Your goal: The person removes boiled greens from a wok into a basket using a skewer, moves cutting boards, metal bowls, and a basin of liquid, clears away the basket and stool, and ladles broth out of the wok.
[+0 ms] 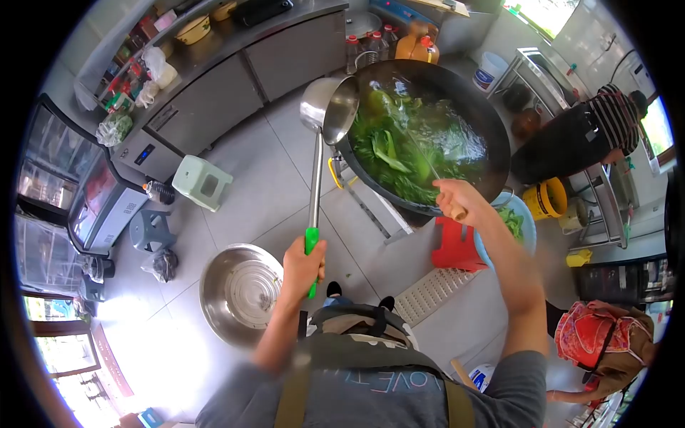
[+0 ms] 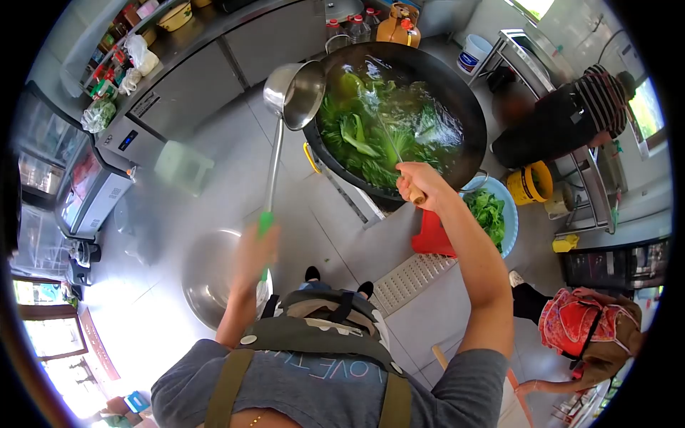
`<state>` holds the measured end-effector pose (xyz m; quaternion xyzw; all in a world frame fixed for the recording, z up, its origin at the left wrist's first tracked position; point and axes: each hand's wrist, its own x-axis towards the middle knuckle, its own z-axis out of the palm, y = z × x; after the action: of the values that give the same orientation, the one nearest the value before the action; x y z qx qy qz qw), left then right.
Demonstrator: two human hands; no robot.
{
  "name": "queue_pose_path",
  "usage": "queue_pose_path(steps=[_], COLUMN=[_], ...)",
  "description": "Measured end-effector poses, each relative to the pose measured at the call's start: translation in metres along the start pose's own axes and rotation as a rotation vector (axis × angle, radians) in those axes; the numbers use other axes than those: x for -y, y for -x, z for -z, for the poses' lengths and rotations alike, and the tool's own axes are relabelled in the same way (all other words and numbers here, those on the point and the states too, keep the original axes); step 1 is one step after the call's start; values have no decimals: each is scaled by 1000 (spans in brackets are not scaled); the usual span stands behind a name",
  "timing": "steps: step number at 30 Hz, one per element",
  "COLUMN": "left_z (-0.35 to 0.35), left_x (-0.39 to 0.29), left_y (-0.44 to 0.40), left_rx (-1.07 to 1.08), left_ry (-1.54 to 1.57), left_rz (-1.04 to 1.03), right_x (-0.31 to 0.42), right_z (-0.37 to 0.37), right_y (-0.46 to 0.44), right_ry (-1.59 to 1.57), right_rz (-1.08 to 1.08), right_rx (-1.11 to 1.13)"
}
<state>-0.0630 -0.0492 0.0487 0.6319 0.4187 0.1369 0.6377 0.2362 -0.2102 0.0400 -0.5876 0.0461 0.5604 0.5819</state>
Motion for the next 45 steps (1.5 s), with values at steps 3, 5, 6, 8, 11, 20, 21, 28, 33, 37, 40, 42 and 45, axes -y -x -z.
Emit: queue_pose_path(steps=[3, 5, 6, 8, 11, 20, 21, 28, 33, 37, 40, 42, 45], left_z=[0, -2, -3, -10, -23, -30, -29, -31, -44, -55, -64, -71, -78], left_x=[8, 12, 6, -9, -19, -17, -18, -14, -13, -11, -3, 1, 5], left_y=[-17, -31, -34, -37, -32, 3, 5, 19, 26, 31, 31, 31, 30], left_rx=[36, 78, 78, 86, 93, 30, 29, 58, 90, 153, 181, 188, 196], left_ry=[16, -9, -29, -72, -57, 92, 104, 166, 101, 101, 98, 101, 115], left_rz=[-20, -86, -75, -59, 19, 42, 34, 31, 41, 29, 31, 33, 30], right_x=[3, -4, -9, -17, -42, -85, -86, -86, -94, -107, -122, -132, -147], right_z=[-3, -3, -1, 0, 3, -3, -2, 0, 15, 33, 45, 55, 71], right_y=[7, 13, 16, 22, 30, 62, 69, 133, 176, 204, 224, 240, 268], right_ry=[-315, -485, -541, -653, -917, -1103, -1069, -885, -837, -946, -1022, -1042, -1032], right_rz=[-77, -119, -139, -167, -194, 20, 49, 217, 304, 318, 346, 388, 458], right_rx=[127, 202, 242, 323, 512, 789, 777, 658, 532, 471, 427, 419, 356])
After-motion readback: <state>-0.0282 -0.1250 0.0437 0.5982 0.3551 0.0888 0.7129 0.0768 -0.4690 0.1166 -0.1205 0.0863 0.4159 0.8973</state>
